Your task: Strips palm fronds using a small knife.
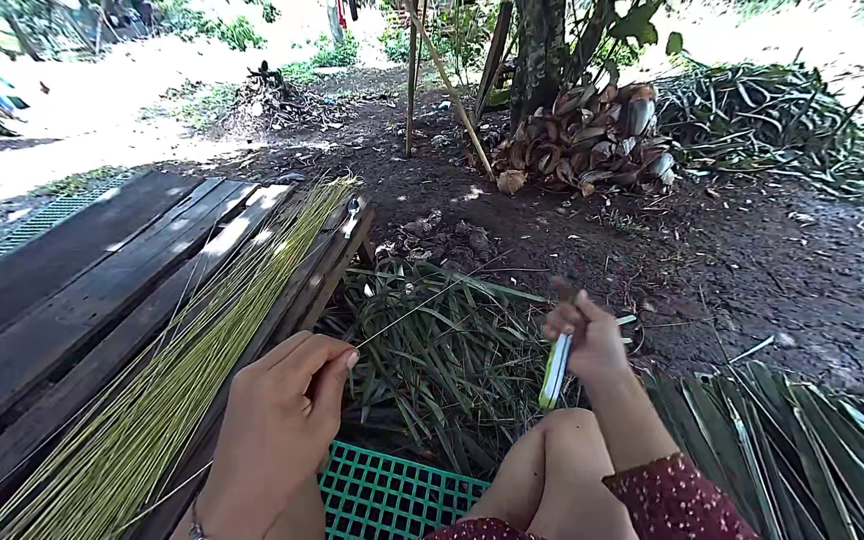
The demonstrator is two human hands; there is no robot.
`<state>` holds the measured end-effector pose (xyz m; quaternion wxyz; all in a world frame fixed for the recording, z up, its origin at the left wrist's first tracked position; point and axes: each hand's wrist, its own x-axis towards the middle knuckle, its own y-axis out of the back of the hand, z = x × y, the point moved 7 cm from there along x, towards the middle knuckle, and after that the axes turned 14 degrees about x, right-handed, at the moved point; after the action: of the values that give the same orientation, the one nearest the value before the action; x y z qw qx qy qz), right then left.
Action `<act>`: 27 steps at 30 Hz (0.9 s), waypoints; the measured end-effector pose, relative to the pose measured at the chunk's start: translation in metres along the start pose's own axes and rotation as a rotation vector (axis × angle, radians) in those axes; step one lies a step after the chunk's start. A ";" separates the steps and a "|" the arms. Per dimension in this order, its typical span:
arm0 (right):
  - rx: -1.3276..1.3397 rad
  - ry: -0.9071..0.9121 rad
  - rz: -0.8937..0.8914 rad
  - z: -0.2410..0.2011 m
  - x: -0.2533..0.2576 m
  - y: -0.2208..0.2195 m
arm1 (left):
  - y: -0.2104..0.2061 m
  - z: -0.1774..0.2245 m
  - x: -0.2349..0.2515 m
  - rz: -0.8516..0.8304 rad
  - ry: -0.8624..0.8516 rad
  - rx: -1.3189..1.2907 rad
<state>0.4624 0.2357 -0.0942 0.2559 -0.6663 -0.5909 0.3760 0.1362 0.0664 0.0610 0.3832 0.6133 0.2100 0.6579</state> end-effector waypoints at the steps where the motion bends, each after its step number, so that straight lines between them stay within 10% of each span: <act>1: -0.056 -0.088 -0.170 0.023 -0.021 -0.018 | -0.002 0.002 0.000 -0.009 -0.003 -0.007; 5: -0.082 -0.298 -0.715 0.084 -0.099 -0.084 | -0.010 0.015 0.000 -0.065 -0.047 -0.035; 9: -0.034 -0.293 -0.891 0.098 -0.130 -0.126 | -0.015 0.027 0.000 -0.101 -0.119 -0.075; 20: 0.213 0.319 -0.127 -0.030 -0.036 -0.016 | -0.010 0.010 -0.001 -0.081 -0.042 -0.095; 27: -0.103 -0.039 -0.878 0.090 -0.144 -0.105 | -0.029 0.051 -0.004 -0.179 -0.223 -0.047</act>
<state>0.3250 0.1030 -0.0358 0.3466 -0.3571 -0.8406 0.2140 0.1928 0.0709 0.0449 0.4756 0.6525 0.2046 0.5534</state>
